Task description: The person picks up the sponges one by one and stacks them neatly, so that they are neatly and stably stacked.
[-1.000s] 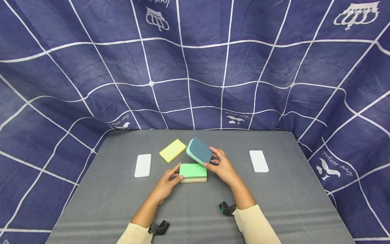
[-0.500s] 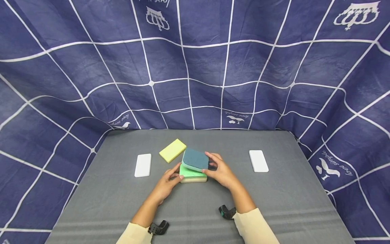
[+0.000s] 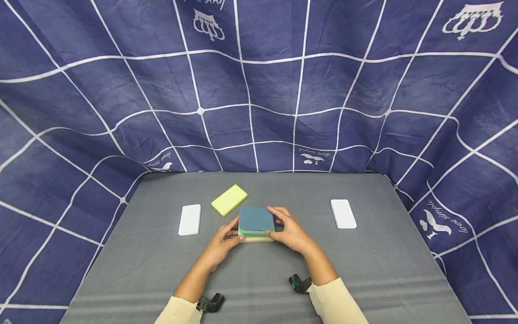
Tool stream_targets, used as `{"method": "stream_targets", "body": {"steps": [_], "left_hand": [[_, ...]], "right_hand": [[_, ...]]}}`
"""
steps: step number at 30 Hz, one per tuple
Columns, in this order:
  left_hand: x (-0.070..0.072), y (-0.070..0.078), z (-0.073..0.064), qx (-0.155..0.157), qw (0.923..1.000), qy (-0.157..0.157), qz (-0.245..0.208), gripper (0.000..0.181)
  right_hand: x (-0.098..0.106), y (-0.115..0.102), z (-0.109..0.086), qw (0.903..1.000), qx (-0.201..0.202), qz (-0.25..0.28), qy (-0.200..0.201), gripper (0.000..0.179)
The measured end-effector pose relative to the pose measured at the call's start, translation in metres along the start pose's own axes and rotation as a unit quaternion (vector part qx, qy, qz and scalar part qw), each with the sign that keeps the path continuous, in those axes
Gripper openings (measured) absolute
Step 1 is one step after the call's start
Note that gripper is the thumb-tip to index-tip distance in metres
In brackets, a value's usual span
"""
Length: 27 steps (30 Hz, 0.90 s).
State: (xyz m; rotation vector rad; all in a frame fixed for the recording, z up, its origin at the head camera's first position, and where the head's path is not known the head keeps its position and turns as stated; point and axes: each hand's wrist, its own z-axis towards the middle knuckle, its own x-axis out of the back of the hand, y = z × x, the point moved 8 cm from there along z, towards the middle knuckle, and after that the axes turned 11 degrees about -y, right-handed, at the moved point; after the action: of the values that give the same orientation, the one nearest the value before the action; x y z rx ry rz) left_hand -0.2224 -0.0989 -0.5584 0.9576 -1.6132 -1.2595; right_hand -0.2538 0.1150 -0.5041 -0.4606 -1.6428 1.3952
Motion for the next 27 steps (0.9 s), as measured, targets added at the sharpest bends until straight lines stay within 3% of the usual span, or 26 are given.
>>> {"method": "stream_targets", "body": {"steps": [10, 14, 18, 22, 27], "left_hand": [[-0.001, 0.002, 0.0, -0.003, 1.0, 0.007, -0.005, 0.07], [-0.001, 0.004, -0.004, 0.007, 0.9996, 0.01, -0.025, 0.082], [-0.003, 0.01, -0.008, 0.01, 0.9998, 0.014, -0.013, 0.094], [-0.004, 0.021, -0.009, -0.013, 0.9991, 0.028, 0.029, 0.093], [-0.008, 0.029, -0.007, -0.047, 0.9967, 0.034, 0.058, 0.076]], "right_hand": [[-0.003, 0.0, -0.002, 0.9996, -0.006, -0.026, -0.006, 0.077], [-0.005, 0.001, -0.003, 0.9997, -0.004, -0.022, -0.006, 0.083], [-0.005, 0.001, -0.004, 0.9999, 0.003, -0.011, 0.008, 0.077], [-0.006, 0.003, -0.006, 0.9997, 0.007, -0.009, 0.021, 0.066], [-0.007, 0.005, -0.007, 0.9996, 0.004, -0.012, 0.027, 0.061]]}}
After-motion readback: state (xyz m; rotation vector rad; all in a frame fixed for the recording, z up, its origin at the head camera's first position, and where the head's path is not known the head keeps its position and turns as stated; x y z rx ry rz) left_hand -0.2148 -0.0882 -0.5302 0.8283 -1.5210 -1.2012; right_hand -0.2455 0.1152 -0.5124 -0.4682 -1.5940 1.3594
